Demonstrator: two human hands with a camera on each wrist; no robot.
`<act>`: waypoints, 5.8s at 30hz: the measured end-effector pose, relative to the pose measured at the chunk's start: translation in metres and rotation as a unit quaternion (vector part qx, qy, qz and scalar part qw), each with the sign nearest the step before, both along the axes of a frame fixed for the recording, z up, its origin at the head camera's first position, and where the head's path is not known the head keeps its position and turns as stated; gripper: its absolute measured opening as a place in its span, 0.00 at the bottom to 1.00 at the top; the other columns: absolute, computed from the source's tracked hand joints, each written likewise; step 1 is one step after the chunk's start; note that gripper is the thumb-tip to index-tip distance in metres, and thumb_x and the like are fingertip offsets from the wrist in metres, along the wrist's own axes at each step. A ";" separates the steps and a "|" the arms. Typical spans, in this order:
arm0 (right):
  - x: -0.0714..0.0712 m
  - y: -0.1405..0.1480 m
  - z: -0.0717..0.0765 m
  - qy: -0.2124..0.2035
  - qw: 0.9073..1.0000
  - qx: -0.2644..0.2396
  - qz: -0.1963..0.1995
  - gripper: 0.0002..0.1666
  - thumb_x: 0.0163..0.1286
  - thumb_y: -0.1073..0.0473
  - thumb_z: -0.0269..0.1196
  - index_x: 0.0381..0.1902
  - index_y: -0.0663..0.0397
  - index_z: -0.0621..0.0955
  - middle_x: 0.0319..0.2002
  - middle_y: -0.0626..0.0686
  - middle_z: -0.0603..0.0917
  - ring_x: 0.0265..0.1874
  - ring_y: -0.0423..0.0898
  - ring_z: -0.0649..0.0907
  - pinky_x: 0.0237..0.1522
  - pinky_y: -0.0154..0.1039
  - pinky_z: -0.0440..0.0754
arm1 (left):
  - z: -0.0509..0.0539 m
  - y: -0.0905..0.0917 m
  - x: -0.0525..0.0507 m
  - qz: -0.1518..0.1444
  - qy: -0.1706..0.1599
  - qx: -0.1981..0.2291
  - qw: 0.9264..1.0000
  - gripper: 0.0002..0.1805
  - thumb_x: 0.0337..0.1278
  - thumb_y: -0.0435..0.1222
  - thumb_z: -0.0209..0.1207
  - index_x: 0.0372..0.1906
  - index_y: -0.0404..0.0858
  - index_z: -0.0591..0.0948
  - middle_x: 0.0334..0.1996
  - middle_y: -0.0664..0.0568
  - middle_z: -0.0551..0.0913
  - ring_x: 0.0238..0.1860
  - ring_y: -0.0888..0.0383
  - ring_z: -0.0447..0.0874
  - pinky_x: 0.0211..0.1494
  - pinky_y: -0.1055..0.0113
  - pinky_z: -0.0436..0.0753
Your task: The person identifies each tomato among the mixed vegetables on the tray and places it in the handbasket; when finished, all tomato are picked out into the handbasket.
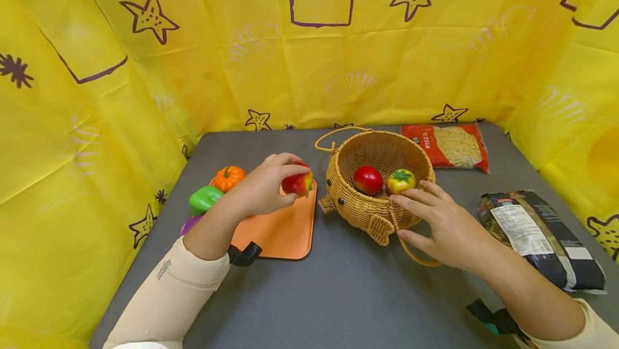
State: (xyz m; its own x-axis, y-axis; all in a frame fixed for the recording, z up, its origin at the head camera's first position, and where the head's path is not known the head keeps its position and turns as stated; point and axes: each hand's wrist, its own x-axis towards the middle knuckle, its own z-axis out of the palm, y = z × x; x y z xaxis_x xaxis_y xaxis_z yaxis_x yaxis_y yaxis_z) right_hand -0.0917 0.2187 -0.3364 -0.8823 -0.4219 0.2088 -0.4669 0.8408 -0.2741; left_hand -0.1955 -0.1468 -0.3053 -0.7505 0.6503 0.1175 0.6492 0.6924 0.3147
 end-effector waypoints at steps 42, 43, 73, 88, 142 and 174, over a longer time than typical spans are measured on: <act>0.001 0.001 0.000 0.003 1.000 -0.002 -0.001 0.39 0.62 0.48 0.75 0.71 0.41 0.77 0.67 0.58 0.78 0.72 0.73 0.64 0.59 0.75 0.72 | 0.025 0.117 -0.031 -0.071 0.012 -0.024 0.997 0.30 0.62 0.40 0.66 0.70 0.49 0.77 0.73 0.49 0.67 0.73 0.45 0.63 0.64 0.58 0.78; 0.000 0.001 0.000 0.002 1.000 -0.002 -0.002 0.39 0.62 0.48 0.75 0.71 0.41 0.77 0.67 0.58 0.78 0.72 0.73 0.64 0.59 0.75 0.72 | 0.023 0.119 -0.032 -0.073 0.011 -0.030 0.997 0.30 0.62 0.41 0.66 0.70 0.49 0.77 0.73 0.49 0.68 0.73 0.46 0.63 0.64 0.58 0.78; 0.000 0.000 -0.003 0.013 1.000 -0.005 0.002 0.39 0.61 0.48 0.75 0.70 0.41 0.77 0.66 0.58 0.79 0.72 0.72 0.65 0.57 0.76 0.73 | 0.010 0.117 -0.028 -0.057 -0.027 -0.042 0.997 0.33 0.66 0.47 0.64 0.74 0.51 0.72 0.74 0.51 0.65 0.74 0.46 0.63 0.71 0.52 0.73; 0.001 0.001 -0.003 0.011 1.000 -0.001 -0.001 0.39 0.61 0.48 0.75 0.71 0.40 0.77 0.67 0.57 0.78 0.72 0.71 0.64 0.60 0.76 0.71 | 0.001 0.042 -0.039 0.007 -0.032 -0.034 0.999 0.33 0.64 0.45 0.66 0.73 0.47 0.74 0.73 0.45 0.66 0.74 0.41 0.62 0.72 0.45 0.71; -0.001 0.000 -0.003 0.016 1.000 -0.007 0.003 0.38 0.61 0.48 0.75 0.70 0.39 0.78 0.66 0.57 0.79 0.72 0.72 0.65 0.59 0.76 0.71 | -0.058 -0.086 -0.026 0.083 -0.070 -0.085 0.991 0.25 0.54 0.34 0.71 0.59 0.35 0.84 0.56 0.40 0.80 0.55 0.43 0.78 0.59 0.48 0.82; -0.001 -0.001 -0.004 0.015 1.000 -0.004 0.000 0.39 0.61 0.48 0.76 0.70 0.40 0.77 0.66 0.56 0.78 0.72 0.71 0.64 0.58 0.76 0.72 | -0.008 -0.021 -0.041 0.071 -0.034 -0.022 0.997 0.29 0.58 0.39 0.68 0.66 0.43 0.80 0.63 0.46 0.76 0.64 0.42 0.69 0.56 0.47 0.85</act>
State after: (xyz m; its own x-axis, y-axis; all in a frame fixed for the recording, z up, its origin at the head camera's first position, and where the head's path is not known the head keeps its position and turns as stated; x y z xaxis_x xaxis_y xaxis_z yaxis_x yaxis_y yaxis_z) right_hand -0.0923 0.2182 -0.3400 -0.8756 -0.4203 0.2381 -0.4750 0.8388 -0.2662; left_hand -0.2360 -0.1673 -0.3135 -0.8402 0.5409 0.0370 0.5226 0.7897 0.3214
